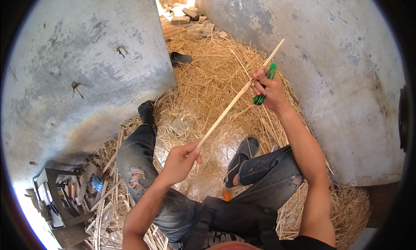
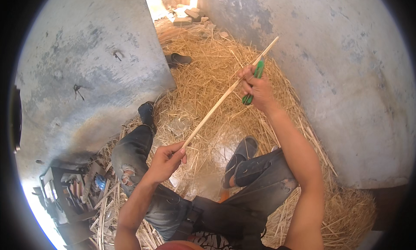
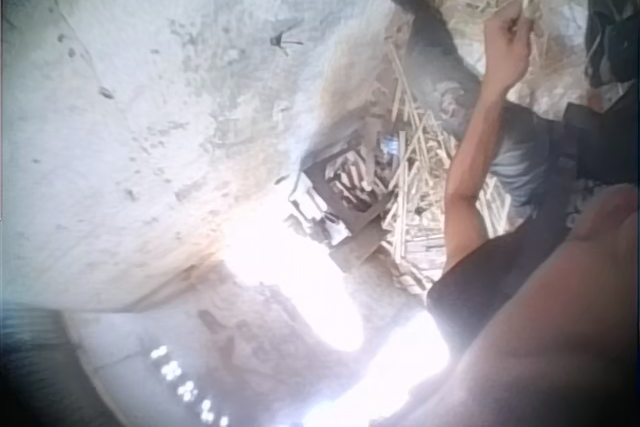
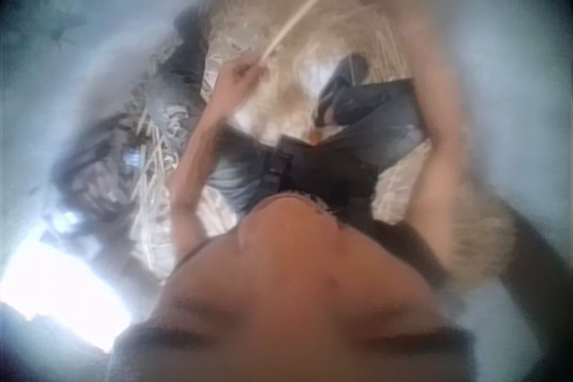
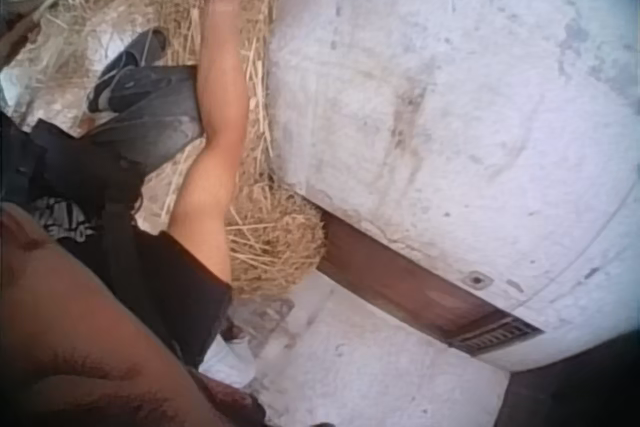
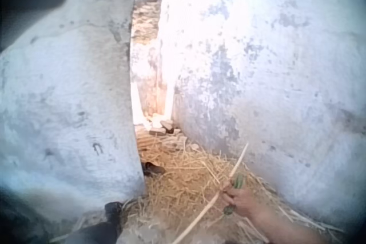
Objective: The person shaves a wooden stick using a large knife and then a small green-handled knife.
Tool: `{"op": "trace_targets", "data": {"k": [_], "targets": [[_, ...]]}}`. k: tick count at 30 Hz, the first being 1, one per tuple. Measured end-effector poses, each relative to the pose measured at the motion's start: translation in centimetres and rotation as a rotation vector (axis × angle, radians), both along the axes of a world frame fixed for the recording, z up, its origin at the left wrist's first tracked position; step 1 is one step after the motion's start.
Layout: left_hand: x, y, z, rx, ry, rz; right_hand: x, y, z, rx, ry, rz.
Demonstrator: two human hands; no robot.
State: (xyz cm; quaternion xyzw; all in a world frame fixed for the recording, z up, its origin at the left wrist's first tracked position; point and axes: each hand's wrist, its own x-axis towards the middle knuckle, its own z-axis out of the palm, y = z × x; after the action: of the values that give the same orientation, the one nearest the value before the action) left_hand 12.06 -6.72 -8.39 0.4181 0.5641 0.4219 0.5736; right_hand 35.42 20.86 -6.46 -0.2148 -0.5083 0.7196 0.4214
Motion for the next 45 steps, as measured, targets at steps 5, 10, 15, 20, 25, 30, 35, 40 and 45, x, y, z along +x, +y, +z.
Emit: {"op": "trace_targets", "data": {"k": [5, 10, 15, 20, 25, 30, 35, 40, 45], "targets": [[0.0, 0.1, 0.0, 0.051, 0.038, 0.011, 0.9, 0.2, 1.9, -0.051, 0.141, -0.013], [0.2, 0.3, 0.3, 0.085, 0.038, -0.005, 3.1, 2.3, 3.2, -0.083, 0.263, -0.267], [-0.8, -0.5, -0.3, 0.046, 0.085, 0.068, 10.8, 7.0, 3.4, 0.058, -0.006, -0.728], [-0.3, 0.2, -0.3, 0.053, -0.035, 0.179, 8.1, 2.5, 3.4, 0.187, -0.968, -0.731], [0.8, 1.2, 0.1, 0.067, -0.208, 0.229, 3.0, -1.7, 0.1, 0.625, -1.059, -0.397], [1.4, 1.8, -0.3, 0.073, -0.219, 0.275, -3.5, -8.9, 2.3, 0.627, -0.903, 0.096], [2.3, 2.3, 0.1, 0.069, -0.2, 0.298, -5.4, -12.7, 1.3, 0.797, -0.954, 0.267], [2.0, 1.5, -0.2, 0.08, -0.073, 0.245, -5.4, -10.7, 0.1, 0.707, -1.036, 0.216], [1.9, 1.0, -0.6, 0.108, -0.002, 0.244, -5.2, -10.9, 0.0, 0.718, -0.995, 0.195]]}}
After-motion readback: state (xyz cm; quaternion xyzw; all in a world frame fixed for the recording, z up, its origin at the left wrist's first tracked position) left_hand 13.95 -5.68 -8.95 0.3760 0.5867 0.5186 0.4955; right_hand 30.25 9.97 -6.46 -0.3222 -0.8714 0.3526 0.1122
